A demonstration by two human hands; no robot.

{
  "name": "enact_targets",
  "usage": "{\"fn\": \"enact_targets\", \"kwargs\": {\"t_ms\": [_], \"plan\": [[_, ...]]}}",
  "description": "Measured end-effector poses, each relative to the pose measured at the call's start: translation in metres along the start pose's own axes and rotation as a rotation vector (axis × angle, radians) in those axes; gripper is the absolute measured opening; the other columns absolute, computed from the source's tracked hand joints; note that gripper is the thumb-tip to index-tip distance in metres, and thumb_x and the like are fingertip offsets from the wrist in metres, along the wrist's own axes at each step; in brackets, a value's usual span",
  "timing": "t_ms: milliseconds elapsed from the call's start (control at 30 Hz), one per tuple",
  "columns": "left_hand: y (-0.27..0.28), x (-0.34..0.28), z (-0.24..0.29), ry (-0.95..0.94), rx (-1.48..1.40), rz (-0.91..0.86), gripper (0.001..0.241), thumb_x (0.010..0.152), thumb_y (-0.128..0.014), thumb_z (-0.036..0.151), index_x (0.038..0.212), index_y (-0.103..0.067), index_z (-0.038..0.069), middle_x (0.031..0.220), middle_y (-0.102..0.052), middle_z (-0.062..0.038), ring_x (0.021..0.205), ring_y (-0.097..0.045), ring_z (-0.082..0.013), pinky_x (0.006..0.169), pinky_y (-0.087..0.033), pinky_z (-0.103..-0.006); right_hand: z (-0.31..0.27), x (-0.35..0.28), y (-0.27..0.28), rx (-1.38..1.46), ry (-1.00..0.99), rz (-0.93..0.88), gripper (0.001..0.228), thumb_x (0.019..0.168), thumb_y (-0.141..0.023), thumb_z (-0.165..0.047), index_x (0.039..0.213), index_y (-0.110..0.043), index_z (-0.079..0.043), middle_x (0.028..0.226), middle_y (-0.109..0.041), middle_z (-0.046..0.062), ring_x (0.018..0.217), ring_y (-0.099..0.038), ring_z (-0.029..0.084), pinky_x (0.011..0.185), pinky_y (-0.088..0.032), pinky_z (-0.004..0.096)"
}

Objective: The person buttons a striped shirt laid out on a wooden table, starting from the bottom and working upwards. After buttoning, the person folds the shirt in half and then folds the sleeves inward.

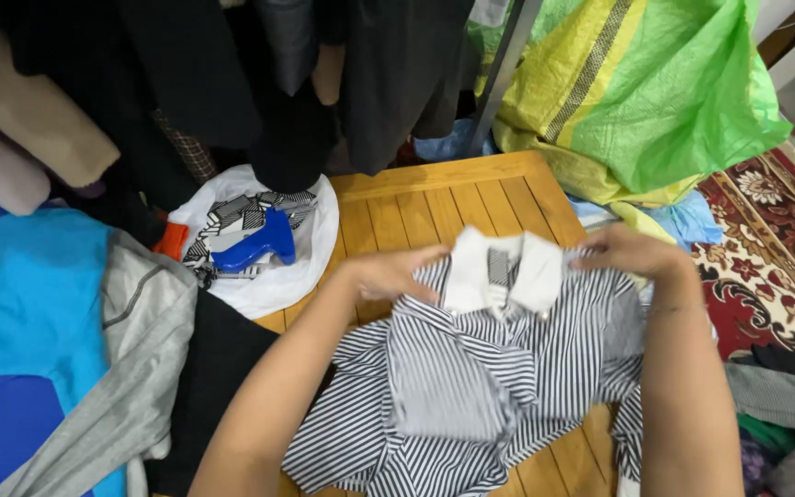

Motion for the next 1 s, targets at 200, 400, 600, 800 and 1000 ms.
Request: {"fn": "enact_targets", "kwargs": {"t_ms": [200,400,600,800,1000], "plan": [[0.106,0.046,-0.055,-0.180,-0.148,0.658,0.069,0.081,-0.073,-0.001,0.147,-0.054,0.009,0.138,-0.060,-0.015,0.127,-0.056,-0.0313,0.106,-0.048,-0.0428,0.076,0.084,0.053,0.028,-0.153,0.724,0.041,0.083,-0.085,-0.047,0.117,-0.078,-0.025,0.104,-0.076,0.004,0.102,-0.071,0.028,0.079,-0.052,0.041],[0.172,0.121,-0.179,0.301,0.433,0.691,0.049,0.065,-0.085,0.025,0.114,-0.077,0.022,0.098,-0.076,-0.003,0.095,-0.074,-0.0231,0.079,-0.059,-0.0345,0.078,0.142,0.002,-0.376,-0.401,0.647,0.023,0.081,-0.075,-0.041,0.101,-0.083,-0.033,0.099,-0.080,0.010,0.099,-0.075,0.039,0.083,-0.060,0.051],[0.177,0.106,-0.106,0.125,0.195,0.816,0.040,0.089,-0.072,0.025,0.127,-0.071,0.012,0.122,-0.071,-0.014,0.119,-0.067,-0.0314,0.098,-0.054,-0.0434,0.051,0.138,0.048,-0.417,-0.438,0.969,0.035,0.093,-0.067,-0.045,0.101,-0.082,-0.014,0.083,-0.076,0.017,0.086,-0.076,0.042,0.071,-0.061,0.054],[0.175,0.087,-0.135,0.111,0.070,1.192,0.033,0.092,-0.061,0.007,0.123,-0.054,0.015,0.125,-0.065,-0.018,0.125,-0.062,-0.0358,0.100,-0.053,-0.0455,0.069,0.189,0.017,0.131,-0.126,1.103,0.026,0.087,-0.068,-0.022,0.105,-0.079,-0.007,0.088,-0.075,0.023,0.096,-0.070,0.047,0.082,-0.056,0.052],[0.165,0.086,-0.128,0.086,0.436,1.204,0.022,0.098,-0.058,0.010,0.088,-0.073,0.022,0.106,-0.070,-0.005,0.108,-0.070,-0.0282,0.090,-0.058,-0.0389,0.103,0.215,-0.015,0.281,-0.168,1.070,0.032,0.081,-0.076,-0.027,0.110,-0.078,-0.014,0.090,-0.076,0.007,0.098,-0.072,0.032,0.085,-0.055,0.044]]}}
Point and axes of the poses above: each hand's wrist, its own x-axis towards the middle knuckle, its own y-axis out of the back of the hand, z = x × y, the point moved 7 cm from there along x, towards the middle knuckle
